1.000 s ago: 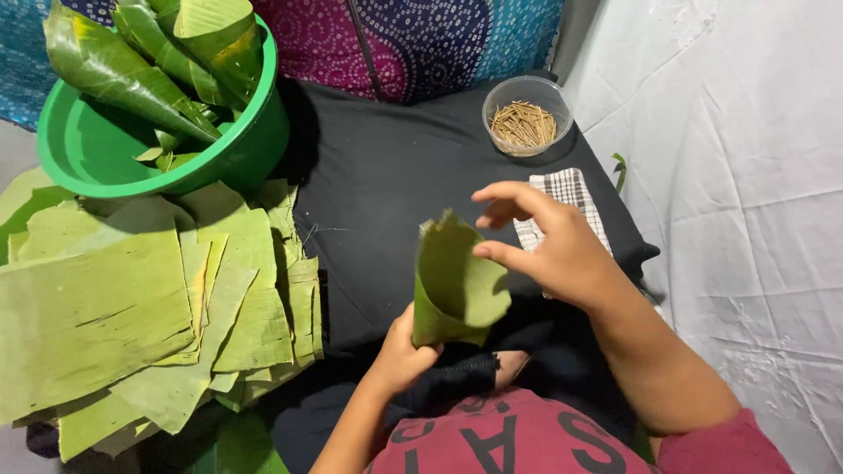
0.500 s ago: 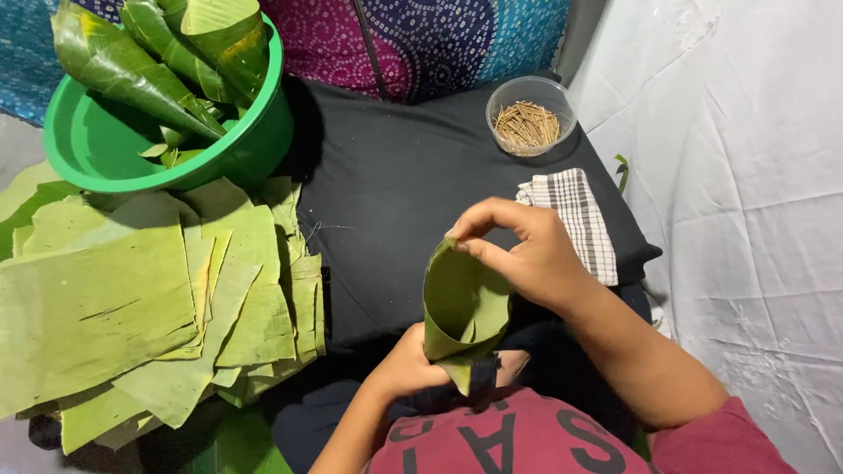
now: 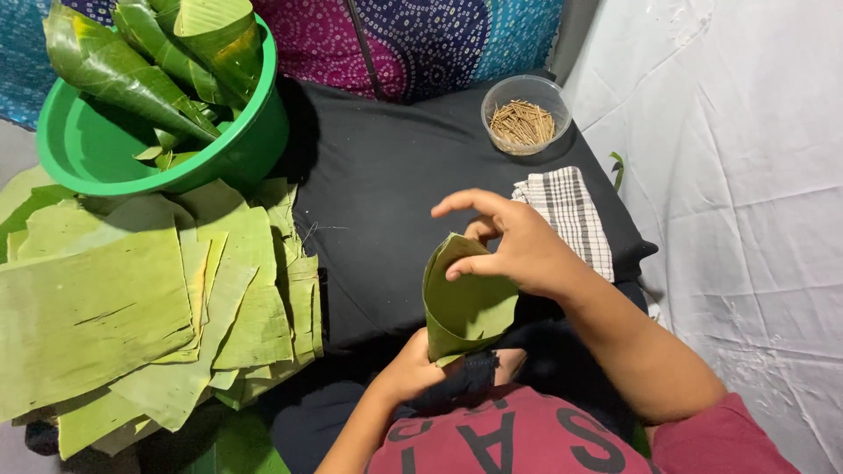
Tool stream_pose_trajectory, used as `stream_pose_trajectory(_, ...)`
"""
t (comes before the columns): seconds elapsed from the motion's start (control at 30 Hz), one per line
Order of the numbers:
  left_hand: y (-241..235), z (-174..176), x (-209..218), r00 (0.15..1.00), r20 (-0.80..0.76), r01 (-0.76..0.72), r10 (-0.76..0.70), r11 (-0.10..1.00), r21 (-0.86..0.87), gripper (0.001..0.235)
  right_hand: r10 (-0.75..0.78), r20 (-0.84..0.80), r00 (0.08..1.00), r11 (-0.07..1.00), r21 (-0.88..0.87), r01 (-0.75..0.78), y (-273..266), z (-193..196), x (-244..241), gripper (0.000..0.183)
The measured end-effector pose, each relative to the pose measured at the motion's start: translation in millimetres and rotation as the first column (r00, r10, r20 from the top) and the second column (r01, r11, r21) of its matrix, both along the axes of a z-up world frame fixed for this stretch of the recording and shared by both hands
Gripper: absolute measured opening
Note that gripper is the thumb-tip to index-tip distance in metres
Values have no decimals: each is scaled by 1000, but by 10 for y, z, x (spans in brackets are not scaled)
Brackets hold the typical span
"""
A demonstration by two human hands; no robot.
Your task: Cleaning banana leaves with a cloth and rolling them into cones secured with small wooden sticks.
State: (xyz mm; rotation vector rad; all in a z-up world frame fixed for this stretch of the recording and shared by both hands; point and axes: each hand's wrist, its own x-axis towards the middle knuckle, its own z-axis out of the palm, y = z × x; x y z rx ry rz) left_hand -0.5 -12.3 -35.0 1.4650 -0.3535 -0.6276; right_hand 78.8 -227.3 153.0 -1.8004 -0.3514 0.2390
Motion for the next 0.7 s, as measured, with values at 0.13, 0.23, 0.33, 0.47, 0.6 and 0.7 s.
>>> stream_pose_trajectory(0.13,12,-96,-44,1000,-11,-4,4,1000,25,39,12,31,999,999,-30,-11,-36,-136,8,52)
stream_pose_trajectory(0.23,-8,-37,5,999,16,33,-32,994,-106,39,-3,29,1000,995,-103,6,-52,-164,61,18)
stream_pose_trajectory(0.33,-38,33,-18,997,-69,-39,34,996,-75,36,-56,-16,998,992,-110,54,-46,-186,81,17)
stream_pose_trajectory(0.47,-79,353,16,937,221,-240,269,959,-148,85,-54,-75,996,993,-110,46,-63,-288,177,16)
stream_pose_trajectory(0.6,-4,658,161,580,784,-462,221,882,94,94,-18,-100,995,993,-118,6,-81,-427,273,16)
stream_pose_trajectory(0.7,82,660,232,148,988,-587,-36,801,118,80,50,-69,996,958,-280,-67,-74,-408,321,15)
